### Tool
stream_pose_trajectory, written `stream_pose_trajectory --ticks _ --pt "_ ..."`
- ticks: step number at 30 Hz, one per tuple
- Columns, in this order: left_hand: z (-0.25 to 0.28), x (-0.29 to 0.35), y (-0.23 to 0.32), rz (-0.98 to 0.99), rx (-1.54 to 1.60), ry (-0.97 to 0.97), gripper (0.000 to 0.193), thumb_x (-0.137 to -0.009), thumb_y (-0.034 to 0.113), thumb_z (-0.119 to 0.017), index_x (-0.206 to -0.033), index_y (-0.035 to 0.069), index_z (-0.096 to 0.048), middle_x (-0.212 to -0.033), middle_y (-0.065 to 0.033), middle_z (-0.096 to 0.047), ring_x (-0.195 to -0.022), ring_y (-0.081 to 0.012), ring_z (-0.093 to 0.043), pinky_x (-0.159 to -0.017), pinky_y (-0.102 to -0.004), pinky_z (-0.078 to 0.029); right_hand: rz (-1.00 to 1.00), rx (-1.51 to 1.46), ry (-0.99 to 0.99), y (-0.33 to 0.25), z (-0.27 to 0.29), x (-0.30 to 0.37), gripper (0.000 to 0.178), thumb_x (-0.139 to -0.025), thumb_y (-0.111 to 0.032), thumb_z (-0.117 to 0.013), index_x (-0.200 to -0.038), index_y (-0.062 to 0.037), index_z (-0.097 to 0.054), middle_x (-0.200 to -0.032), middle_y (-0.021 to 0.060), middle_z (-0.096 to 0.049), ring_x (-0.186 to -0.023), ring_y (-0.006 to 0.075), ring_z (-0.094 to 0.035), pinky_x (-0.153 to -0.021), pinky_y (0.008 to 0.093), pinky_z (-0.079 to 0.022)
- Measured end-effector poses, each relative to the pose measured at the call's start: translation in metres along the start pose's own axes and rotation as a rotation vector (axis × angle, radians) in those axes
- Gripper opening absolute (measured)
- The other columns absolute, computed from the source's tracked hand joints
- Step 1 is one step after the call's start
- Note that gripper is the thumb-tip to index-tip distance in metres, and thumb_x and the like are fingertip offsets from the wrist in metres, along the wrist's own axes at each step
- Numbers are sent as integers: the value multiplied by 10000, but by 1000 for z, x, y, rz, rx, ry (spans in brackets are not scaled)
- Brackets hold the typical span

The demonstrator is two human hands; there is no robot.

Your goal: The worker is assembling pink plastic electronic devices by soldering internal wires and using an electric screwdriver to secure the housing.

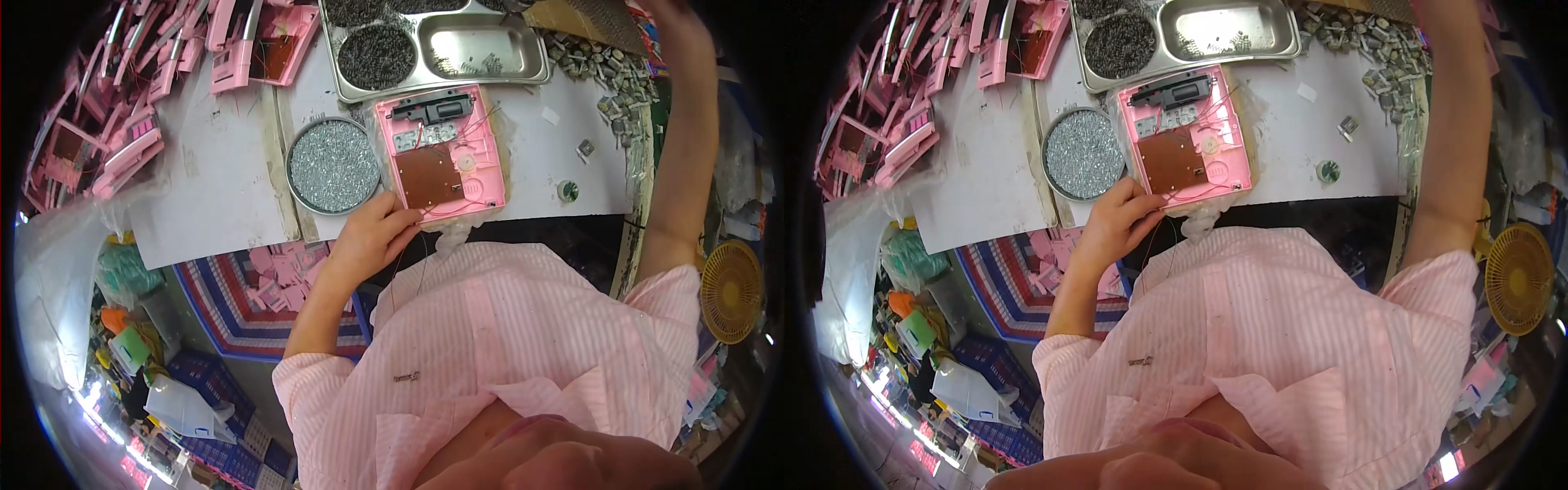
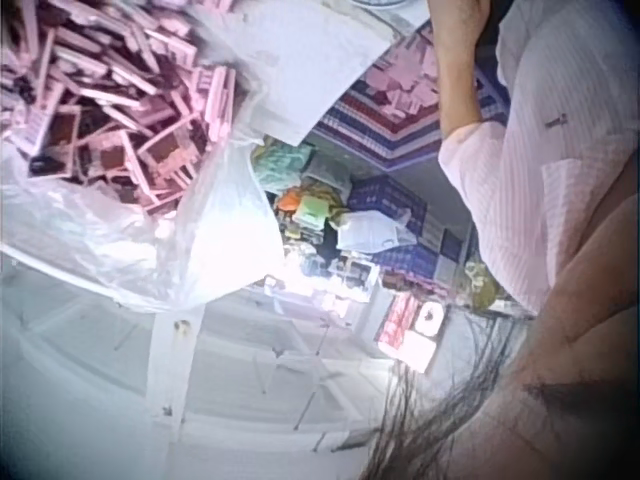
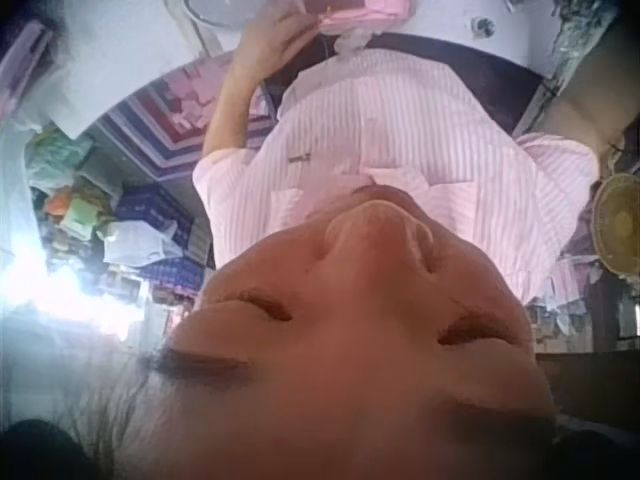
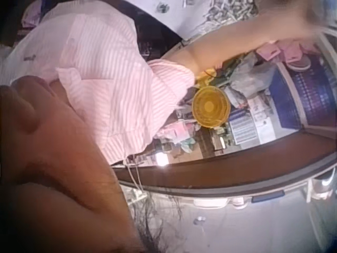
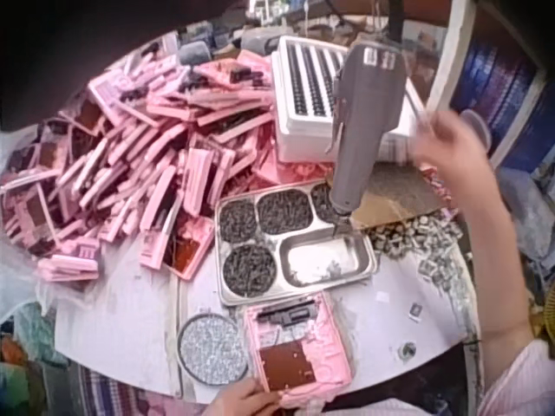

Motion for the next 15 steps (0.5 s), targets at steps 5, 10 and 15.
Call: stream_pose_trajectory --ticks 5,10,15 --pt "-6 -8 -5 -19 41 2 238 -781 35 -802 -997 49 -703 -799 -87 -551 -680 -247 -581 -587 -344 -476 -37 -582 -654 -107 -96 203 195 -834 -93 -732 -1021 -55 -693 -905 46 -667 -882 173 -619 -789 324 -480" --pt "-4 -4 -5 -6 34 10 260 -778 27 -802 -1017 56 -705 -803 -82 -548 -683 -238 -576 -585 -338 -471 254 -234 -431 -134 -124 235 198 -759 -136 -769 -941 -107 -697 -884 22 -650 -888 238 -577 -786 375 -430" --pt "-4 -6 -4 -1 39 -6 260 -779 21 -797 -1018 56 -702 -802 -81 -542 -684 -237 -571 -590 -343 -466 272 -235 -361 -134 -126 242 191 -738 -171 -793 -885 -113 -685 -926 1 -650 -920 240 -564 -767 378 -420"
Point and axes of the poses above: each hand's wrist, its own x-axis away from the middle knuckle, its own z-axis out of the back of the hand, y = z × x, the point moved 6 cm from there along -x, towards the middle knuckle
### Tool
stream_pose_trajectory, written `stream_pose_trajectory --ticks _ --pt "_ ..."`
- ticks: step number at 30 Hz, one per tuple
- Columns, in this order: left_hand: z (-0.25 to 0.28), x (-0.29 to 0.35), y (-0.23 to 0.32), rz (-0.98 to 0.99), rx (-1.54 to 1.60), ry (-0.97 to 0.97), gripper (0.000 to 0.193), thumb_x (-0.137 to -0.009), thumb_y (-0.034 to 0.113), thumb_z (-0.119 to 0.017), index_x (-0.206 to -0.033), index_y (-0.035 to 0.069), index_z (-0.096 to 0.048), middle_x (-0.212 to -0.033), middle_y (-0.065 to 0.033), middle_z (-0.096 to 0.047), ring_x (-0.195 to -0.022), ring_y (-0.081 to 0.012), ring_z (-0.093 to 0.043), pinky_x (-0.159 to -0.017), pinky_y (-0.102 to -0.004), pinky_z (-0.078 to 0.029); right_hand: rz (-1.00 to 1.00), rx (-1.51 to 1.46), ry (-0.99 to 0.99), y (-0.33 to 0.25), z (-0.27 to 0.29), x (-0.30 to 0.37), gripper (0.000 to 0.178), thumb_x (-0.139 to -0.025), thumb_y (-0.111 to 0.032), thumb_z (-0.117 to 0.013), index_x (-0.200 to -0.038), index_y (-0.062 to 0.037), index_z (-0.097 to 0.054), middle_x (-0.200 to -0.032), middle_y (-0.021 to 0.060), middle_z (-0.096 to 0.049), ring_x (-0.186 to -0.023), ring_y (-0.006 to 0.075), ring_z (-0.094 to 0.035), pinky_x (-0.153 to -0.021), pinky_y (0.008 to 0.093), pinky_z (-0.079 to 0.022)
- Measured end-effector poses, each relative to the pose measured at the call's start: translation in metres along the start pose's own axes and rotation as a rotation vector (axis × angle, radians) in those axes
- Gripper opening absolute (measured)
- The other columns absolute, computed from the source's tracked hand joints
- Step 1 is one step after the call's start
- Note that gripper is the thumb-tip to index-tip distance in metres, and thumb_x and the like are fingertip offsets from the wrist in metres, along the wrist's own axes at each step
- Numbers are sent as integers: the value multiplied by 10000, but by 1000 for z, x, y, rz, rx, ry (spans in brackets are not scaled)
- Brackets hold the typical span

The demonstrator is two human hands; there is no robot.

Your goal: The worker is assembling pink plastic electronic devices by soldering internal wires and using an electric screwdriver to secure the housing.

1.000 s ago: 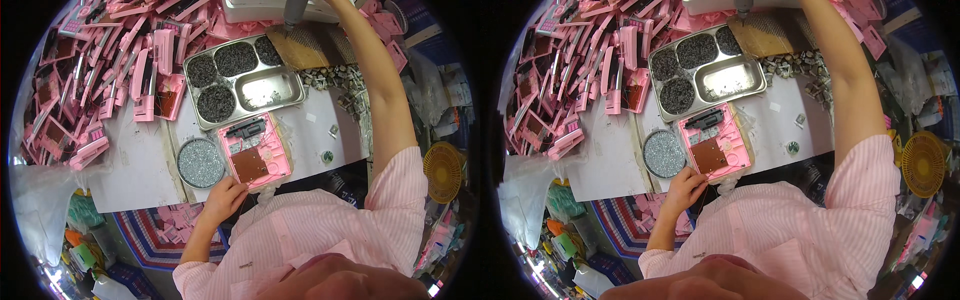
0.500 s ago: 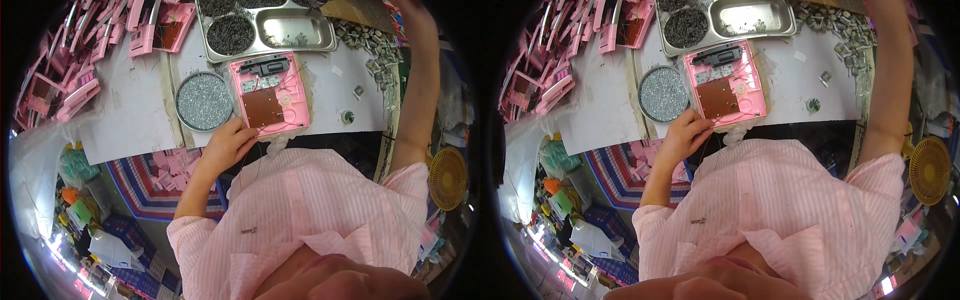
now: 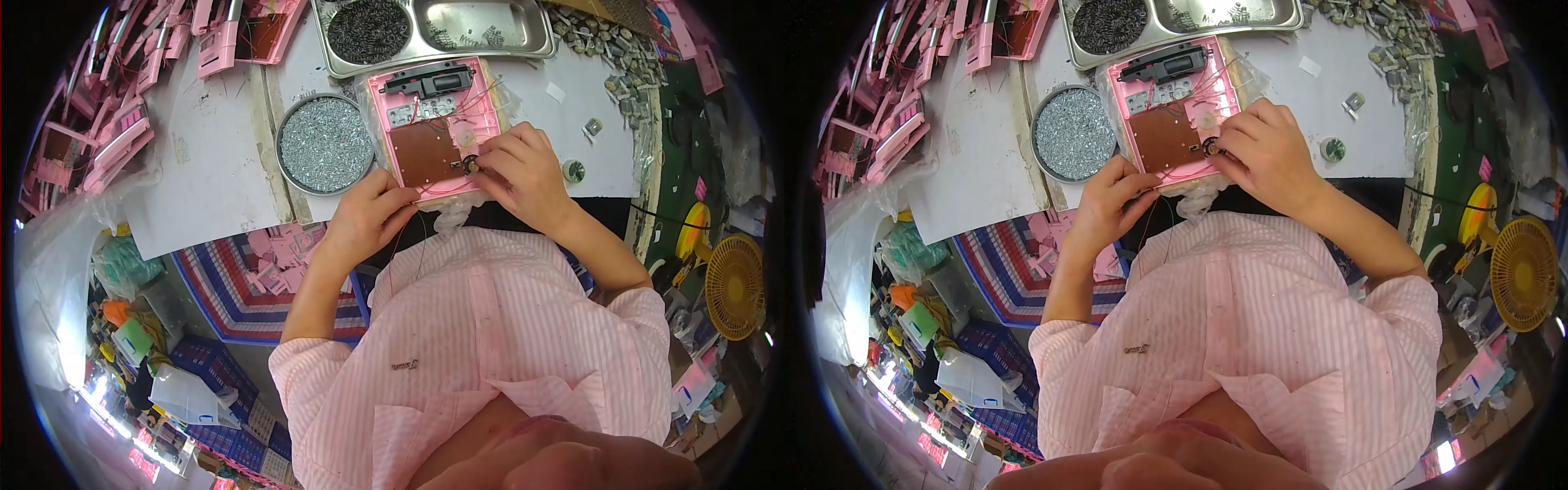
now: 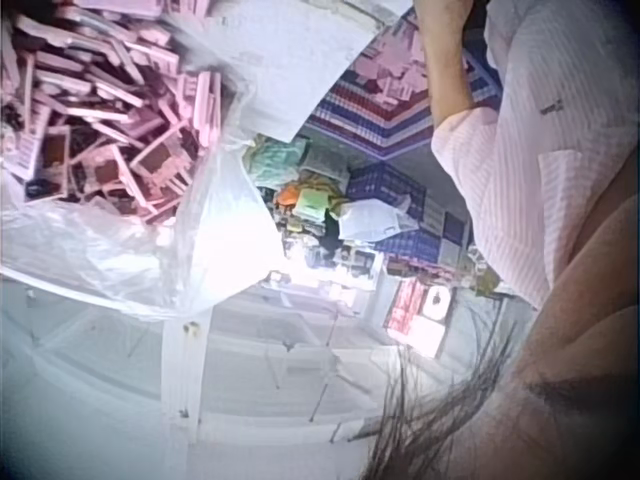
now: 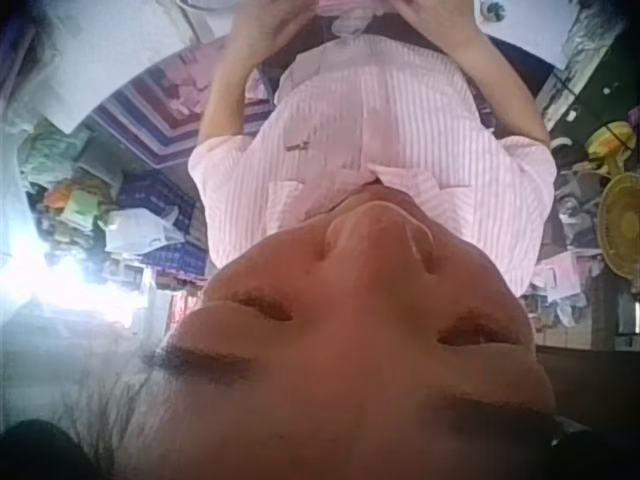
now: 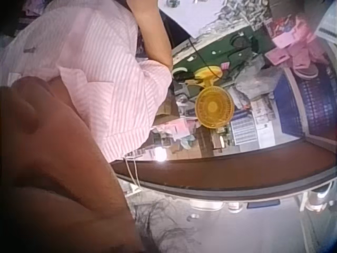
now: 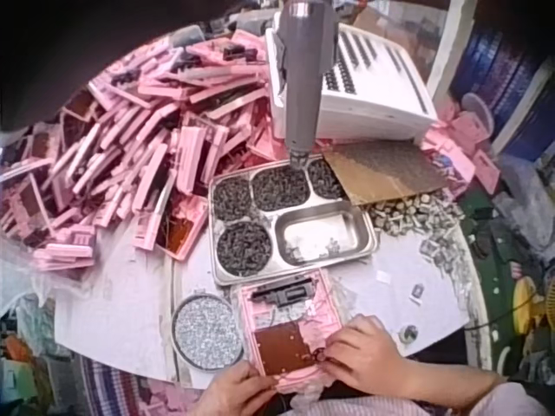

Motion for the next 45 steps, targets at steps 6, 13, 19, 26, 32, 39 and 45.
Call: stream_pose_trajectory --ticks 6,13,19,26,32,39,45 --pt "-1 -4 -1 -37 -44 -57 260 -771 23 -797 -1010 50 -699 -792 -83 -542 -687 -251 -575 -597 -359 -467 57 -175 -142 11 14 -7 215 -745 -201 -809 -919 -101 -731 -955 19 -685 -934 228 -597 -811 357 -471" --pt "4 -20 6 34 -52 -263 205 -810 87 -768 -991 40 -685 -809 -98 -554 -728 -298 -604 -643 -393 -497 -391 192 138 172 109 -23 197 -864 -132 -665 -1036 -56 -726 -948 83 -717 -737 217 -633 -704 327 -519" --pt "41 -84 28 48 -73 -367 177 -857 133 -735 -1000 33 -705 -838 -116 -642 -743 -283 -639 -676 -380 -520 -416 147 -119 169 92 -29 177 -863 -150 -662 -991 -38 -711 -894 74 -694 -713 205 -609 -671 332 -497" --pt "2 -236 -9 -176 -470 56 159 -884 171 -669 -928 24 -712 -885 -159 -706 -777 -347 -686 -725 -449 -540 -320 521 234 182 114 -28 257 -884 -221 -663 -1091 -74 -701 -1012 79 -706 -892 276 -651 -779 368 -520" --pt "-38 -276 -43 194 -630 -200 204 -801 211 -696 -917 51 -748 -918 -215 -723 -885 -389 -699 -818 -465 -556 -446 463 234 186 149 11 278 -878 -260 -694 -1085 -75 -710 -992 63 -710 -878 247 -636 -786 355 -515" --pt "-31 -268 -31 10 -758 -63 187 -821 159 -657 -958 32 -669 -942 -196 -687 -901 -395 -675 -801 -494 -540 -634 493 226 193 175 72 250 -864 -243 -679 -1059 -92 -719 -953 45 -723 -824 238 -636 -772 362 -520" --pt "10 -221 2 -123 -555 207 176 -863 59 -613 -1025 30 -676 -958 -181 -662 -886 -379 -666 -781 -478 -542 -641 421 234 198 164 74 251 -864 -236 -656 -1065 -98 -716 -955 47 -727 -832 247 -646 -785 375 -524"
Point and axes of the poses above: each hand's wrist, its own x-axis away from the middle knuckle, its own z-axis out of the back of the hand, y = z × x, the point moved 6 cm from there along -x, towards the middle knuckle
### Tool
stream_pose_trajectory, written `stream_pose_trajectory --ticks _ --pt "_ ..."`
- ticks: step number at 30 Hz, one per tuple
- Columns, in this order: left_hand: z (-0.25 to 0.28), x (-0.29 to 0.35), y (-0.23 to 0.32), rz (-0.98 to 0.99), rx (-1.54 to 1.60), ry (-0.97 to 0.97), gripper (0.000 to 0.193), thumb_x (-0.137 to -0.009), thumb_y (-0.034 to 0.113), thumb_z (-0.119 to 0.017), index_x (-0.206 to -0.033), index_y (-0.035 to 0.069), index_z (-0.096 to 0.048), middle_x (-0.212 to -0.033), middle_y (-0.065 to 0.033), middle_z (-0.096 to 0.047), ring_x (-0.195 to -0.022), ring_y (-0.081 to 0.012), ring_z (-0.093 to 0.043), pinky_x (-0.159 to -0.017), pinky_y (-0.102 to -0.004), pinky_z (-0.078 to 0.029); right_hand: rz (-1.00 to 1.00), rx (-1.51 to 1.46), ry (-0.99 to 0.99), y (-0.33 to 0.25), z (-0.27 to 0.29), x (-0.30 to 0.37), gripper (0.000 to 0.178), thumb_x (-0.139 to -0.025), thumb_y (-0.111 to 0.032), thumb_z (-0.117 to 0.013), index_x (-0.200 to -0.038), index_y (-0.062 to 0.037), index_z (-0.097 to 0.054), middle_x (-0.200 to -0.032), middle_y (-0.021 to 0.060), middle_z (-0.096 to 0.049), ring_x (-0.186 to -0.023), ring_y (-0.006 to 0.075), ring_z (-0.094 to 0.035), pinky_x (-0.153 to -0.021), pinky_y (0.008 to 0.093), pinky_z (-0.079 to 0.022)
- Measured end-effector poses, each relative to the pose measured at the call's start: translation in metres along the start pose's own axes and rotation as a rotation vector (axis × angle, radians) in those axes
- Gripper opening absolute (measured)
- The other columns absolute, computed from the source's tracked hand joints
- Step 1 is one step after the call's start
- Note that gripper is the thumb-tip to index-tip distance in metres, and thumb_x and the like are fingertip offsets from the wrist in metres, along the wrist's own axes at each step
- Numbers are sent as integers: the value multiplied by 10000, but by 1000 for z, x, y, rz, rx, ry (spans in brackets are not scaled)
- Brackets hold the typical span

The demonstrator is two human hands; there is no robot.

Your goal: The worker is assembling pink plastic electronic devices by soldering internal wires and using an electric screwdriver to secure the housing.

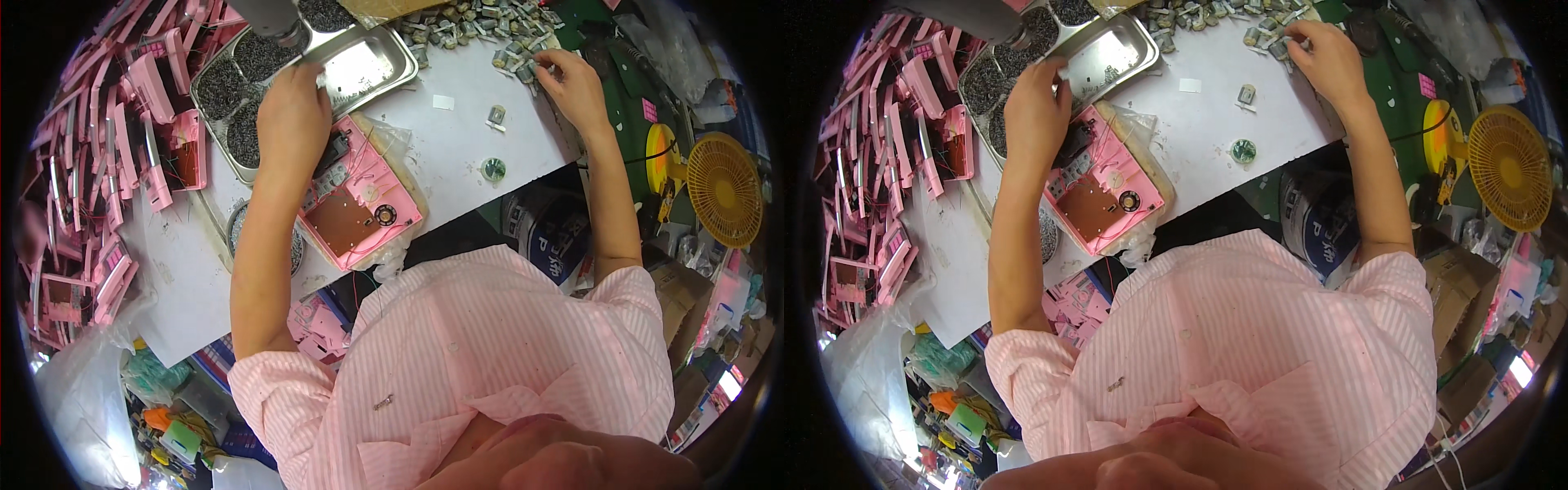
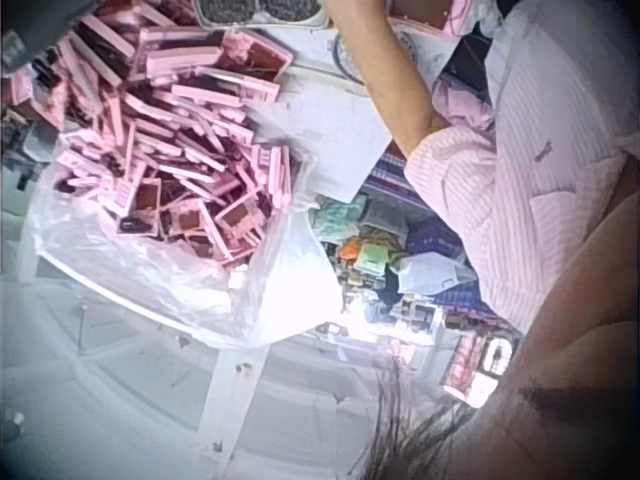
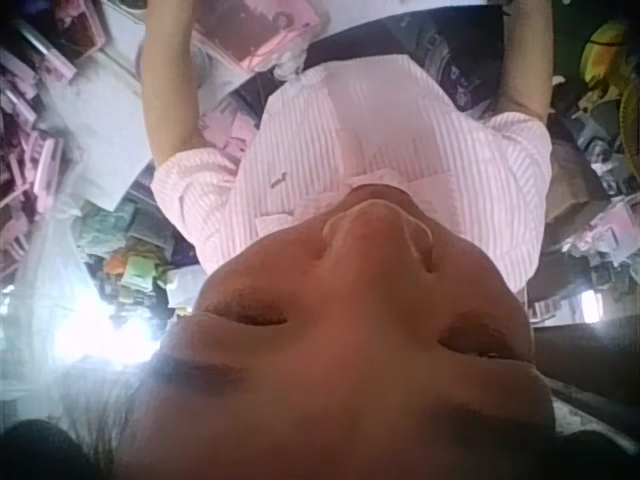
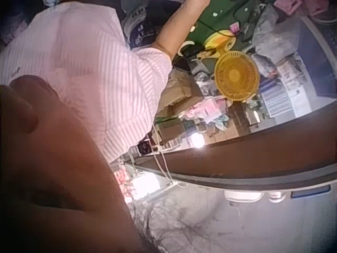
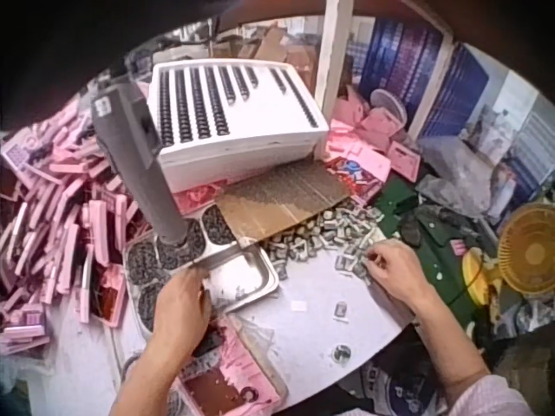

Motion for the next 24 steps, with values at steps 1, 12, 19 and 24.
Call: stream_pose_trajectory --ticks 1,12,19,24 --pt "9 12 4 4 58 -13 157 -867 55 -626 -1012 25 -677 -953 -176 -653 -863 -375 -655 -763 -466 -530 9 4 14 -2 -1 -4 252 -863 -235 -656 -1067 -98 -715 -955 48 -727 -835 247 -647 -786 376 -524" --pt "73 127 35 141 373 -46 139 -912 -36 -604 -1025 -44 -683 -918 -136 -669 -799 -231 -623 -733 -313 -493 14 -336 176 -32 28 47 184 -879 -60 -664 -1049 -19 -722 -959 93 -699 -787 156 -645 -739 282 -530" --pt "63 148 57 -13 549 -95 183 -931 -26 -587 -1090 -51 -676 -960 -150 -668 -824 -261 -618 -710 -333 -484 0 -210 116 -76 139 167 267 -832 -102 -738 -1091 -48 -705 -1075 96 -682 -979 258 -638 -864 359 -524" --pt "71 139 91 -172 606 -94 177 -955 -5 -571 -1096 -60 -662 -974 -134 -654 -852 -234 -610 -746 -330 -475 -513 -98 721 22 347 324 255 -922 -148 -691 -1157 -48 -697 -1055 21 -685 -895 120 -639 -776 278 -533"
Point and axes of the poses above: each hand's wrist, its own x-axis away from the middle knuckle, its own z-axis out of the back of the hand, y = z × x, the point moved 6 cm from there along -x, towards the middle knuckle
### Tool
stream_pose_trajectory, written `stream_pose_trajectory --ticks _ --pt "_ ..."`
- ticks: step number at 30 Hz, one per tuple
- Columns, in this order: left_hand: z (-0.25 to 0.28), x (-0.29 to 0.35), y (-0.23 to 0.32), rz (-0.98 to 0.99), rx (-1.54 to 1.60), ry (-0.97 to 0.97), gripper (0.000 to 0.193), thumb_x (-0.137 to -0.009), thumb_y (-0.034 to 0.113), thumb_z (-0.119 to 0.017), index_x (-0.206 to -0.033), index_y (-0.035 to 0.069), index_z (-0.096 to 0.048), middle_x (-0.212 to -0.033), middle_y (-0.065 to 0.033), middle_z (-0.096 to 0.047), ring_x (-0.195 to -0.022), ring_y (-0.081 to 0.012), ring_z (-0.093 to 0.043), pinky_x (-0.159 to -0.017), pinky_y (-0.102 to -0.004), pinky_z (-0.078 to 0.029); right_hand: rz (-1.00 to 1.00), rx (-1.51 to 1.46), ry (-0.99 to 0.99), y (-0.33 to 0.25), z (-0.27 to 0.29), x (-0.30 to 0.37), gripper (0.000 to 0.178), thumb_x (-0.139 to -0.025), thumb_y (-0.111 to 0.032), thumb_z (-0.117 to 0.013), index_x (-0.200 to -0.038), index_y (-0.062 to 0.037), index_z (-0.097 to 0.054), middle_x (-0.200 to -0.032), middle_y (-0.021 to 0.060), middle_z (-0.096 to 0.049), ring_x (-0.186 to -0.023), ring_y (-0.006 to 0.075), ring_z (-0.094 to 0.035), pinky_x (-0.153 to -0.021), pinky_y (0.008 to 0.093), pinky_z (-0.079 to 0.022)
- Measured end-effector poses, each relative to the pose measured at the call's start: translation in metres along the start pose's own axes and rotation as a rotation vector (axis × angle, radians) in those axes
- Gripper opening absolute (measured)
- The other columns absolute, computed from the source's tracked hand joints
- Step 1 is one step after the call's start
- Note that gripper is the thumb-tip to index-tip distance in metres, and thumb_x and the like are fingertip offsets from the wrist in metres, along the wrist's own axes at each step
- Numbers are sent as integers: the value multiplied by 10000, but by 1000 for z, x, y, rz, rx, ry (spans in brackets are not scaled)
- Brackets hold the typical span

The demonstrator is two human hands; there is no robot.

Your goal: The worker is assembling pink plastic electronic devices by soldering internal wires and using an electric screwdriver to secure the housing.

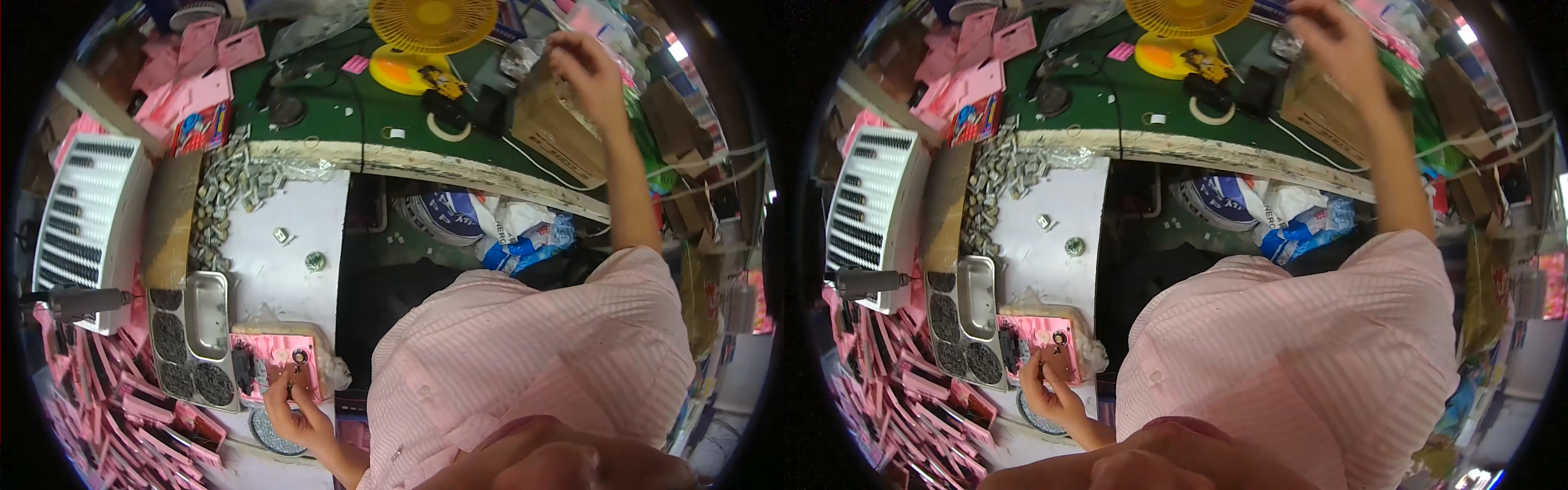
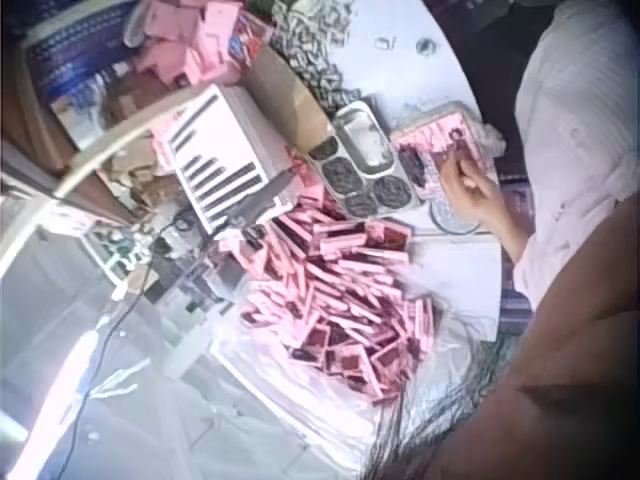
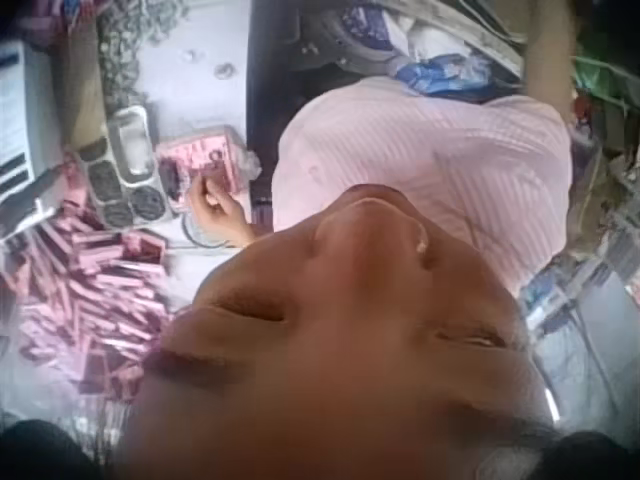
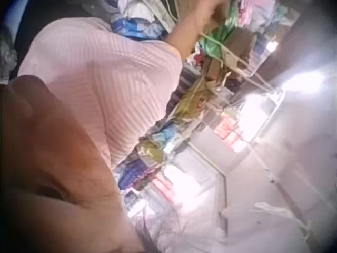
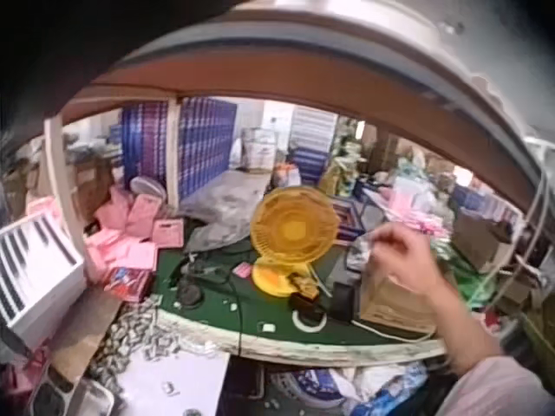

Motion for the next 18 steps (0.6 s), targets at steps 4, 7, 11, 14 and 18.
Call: stream_pose_trajectory --ticks 4,7,11,14,18 --pt "-16 -7 16 -54 80 -50 179 -950 -23 -566 -1097 -60 -660 -977 -139 -659 -861 -240 -624 -768 -334 -489 -655 419 -182 221 160 0 600 -871 -426 -716 -1346 -89 -571 -1255 98 -605 -1046 190 -597 -862 375 -500" --pt "-21 -2 24 -135 56 -37 187 -953 -20 -561 -1105 -59 -663 -982 -140 -667 -860 -234 -631 -742 -320 -492 -1019 353 -328 359 184 65 895 -819 -608 -700 -1536 -157 -410 -1508 186 -442 -1297 271 -479 -997 500 -441" --pt "-19 12 26 -90 -42 -23 194 -956 -13 -571 -1117 -56 -669 -1029 -138 -690 -891 -220 -645 -681 -284 -488 -1302 274 -500 332 96 64 1008 -799 -737 -621 -1601 -231 -280 -1647 215 -198 -1484 399 -241 -1093 637 -294" --pt "-22 16 29 -16 -50 -34 191 -955 -20 -571 -1116 -57 -668 -1047 -139 -692 -897 -208 -643 -702 -283 -492 -1341 341 -570 310 73 57 1010 -755 -704 -670 -1562 -196 -338 -1609 256 -184 -1428 520 -233 -1060 702 -285" --pt "-31 13 32 -25 -24 -33 185 -944 -42 -572 -1105 -65 -662 -1001 -133 -681 -879 -208 -633 -730 -281 -493 -893 413 -787 356 70 62 913 -694 -542 -784 -1430 -72 -520 -1403 260 -535 -1211 401 -567 -972 527 -480"
Point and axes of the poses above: each hand's wrist, its own x-axis away from the middle knuckle, its own z-axis out of the back of the hand, y = z × x, the point moved 6 cm from there along -x, towards the middle knuckle
